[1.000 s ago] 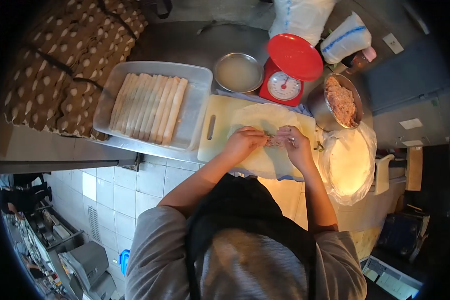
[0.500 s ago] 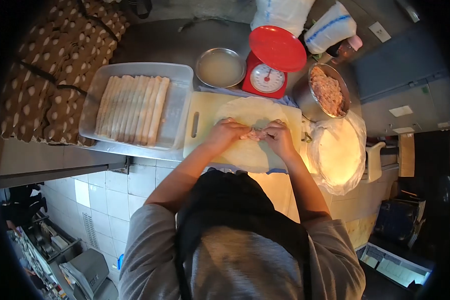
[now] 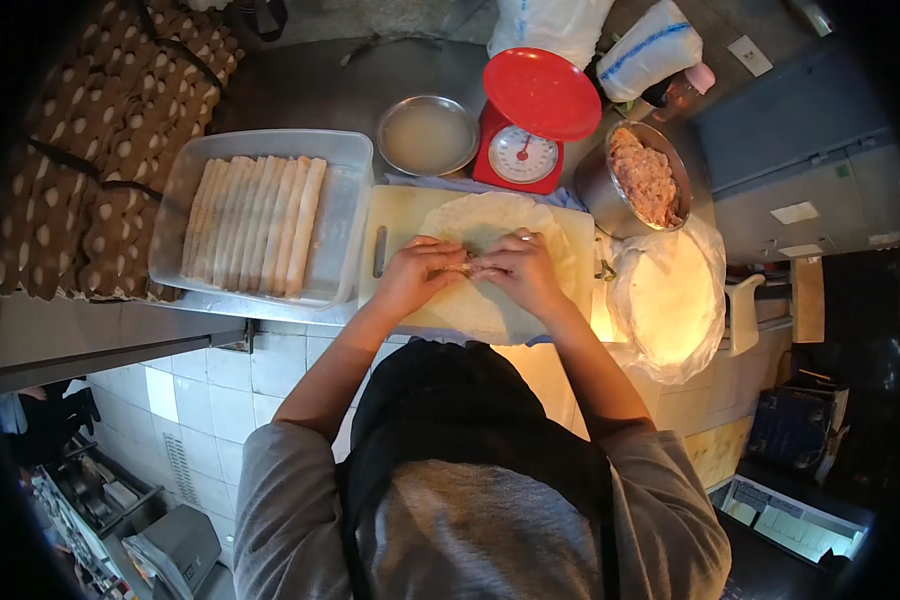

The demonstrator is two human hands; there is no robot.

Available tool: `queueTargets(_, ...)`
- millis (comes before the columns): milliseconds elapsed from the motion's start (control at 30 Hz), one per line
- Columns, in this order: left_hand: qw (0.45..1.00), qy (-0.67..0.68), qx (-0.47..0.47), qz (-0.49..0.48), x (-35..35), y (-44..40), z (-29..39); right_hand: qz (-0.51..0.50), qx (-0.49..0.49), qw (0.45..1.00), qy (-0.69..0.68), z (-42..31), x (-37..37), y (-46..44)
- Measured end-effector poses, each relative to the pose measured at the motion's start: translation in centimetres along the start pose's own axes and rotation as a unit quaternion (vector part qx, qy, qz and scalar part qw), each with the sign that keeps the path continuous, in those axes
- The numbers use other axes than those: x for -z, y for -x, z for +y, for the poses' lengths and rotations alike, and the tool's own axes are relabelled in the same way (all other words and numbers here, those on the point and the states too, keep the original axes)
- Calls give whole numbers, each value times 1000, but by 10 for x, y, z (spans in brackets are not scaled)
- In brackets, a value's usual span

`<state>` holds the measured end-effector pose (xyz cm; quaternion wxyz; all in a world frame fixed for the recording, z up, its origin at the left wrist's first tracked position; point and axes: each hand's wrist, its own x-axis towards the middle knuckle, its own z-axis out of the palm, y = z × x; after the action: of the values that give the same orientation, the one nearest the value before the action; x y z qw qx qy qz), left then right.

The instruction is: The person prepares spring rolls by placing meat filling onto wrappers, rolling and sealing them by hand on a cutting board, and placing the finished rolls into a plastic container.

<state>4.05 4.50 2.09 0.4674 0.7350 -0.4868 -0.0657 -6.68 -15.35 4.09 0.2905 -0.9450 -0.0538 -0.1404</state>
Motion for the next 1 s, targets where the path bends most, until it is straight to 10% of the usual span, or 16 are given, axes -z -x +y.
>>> queueTargets(1000, 992, -103, -61, -31, -88, -35, 26, 137, -138, 981, -17, 38, 37, 59)
